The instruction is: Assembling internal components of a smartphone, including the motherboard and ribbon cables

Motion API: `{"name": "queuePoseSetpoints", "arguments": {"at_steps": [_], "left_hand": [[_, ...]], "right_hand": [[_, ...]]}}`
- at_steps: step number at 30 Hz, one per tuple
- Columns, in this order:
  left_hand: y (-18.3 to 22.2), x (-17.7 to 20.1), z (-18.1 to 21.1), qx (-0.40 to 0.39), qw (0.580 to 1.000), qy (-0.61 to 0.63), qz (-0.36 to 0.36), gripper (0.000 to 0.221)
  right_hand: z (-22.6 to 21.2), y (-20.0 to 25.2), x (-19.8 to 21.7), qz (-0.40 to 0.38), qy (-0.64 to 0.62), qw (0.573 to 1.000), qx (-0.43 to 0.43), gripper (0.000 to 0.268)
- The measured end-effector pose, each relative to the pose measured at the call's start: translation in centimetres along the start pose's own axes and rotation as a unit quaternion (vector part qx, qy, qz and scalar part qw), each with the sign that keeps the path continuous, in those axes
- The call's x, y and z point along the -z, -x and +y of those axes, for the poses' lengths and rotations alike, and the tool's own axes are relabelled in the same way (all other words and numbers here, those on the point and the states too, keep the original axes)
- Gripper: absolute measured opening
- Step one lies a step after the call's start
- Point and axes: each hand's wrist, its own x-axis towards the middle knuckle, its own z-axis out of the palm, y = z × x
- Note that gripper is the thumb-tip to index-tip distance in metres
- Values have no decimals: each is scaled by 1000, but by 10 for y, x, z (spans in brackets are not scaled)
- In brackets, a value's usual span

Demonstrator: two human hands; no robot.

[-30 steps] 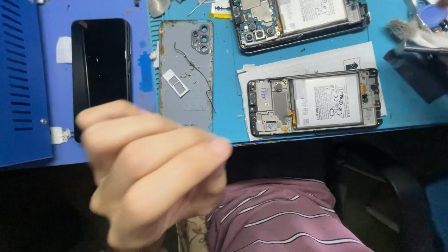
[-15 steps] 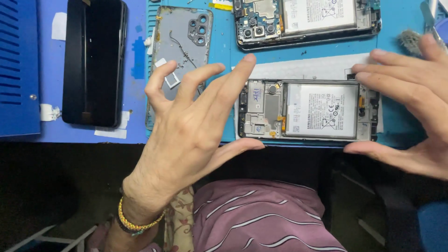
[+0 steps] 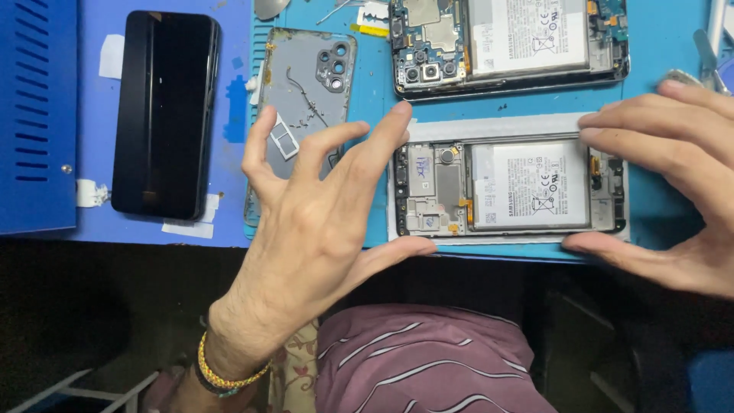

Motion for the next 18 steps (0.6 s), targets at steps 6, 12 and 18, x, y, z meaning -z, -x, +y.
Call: {"name": "queuePoseSetpoints", "arguments": {"at_steps": [6, 12, 18], "left_hand": [[-1, 1, -5, -11, 1000, 10, 1, 117], [-1, 0, -9, -15, 1000, 10, -5, 109], [-1, 0, -11, -18, 1000, 6, -13, 116]], "right_hand": [[-7, 7, -1, -10, -12, 999, -32, 100], [1, 23, -15, -6, -38, 996, -74, 108], [-2, 23, -13, -4, -45, 997, -64, 117]]}}
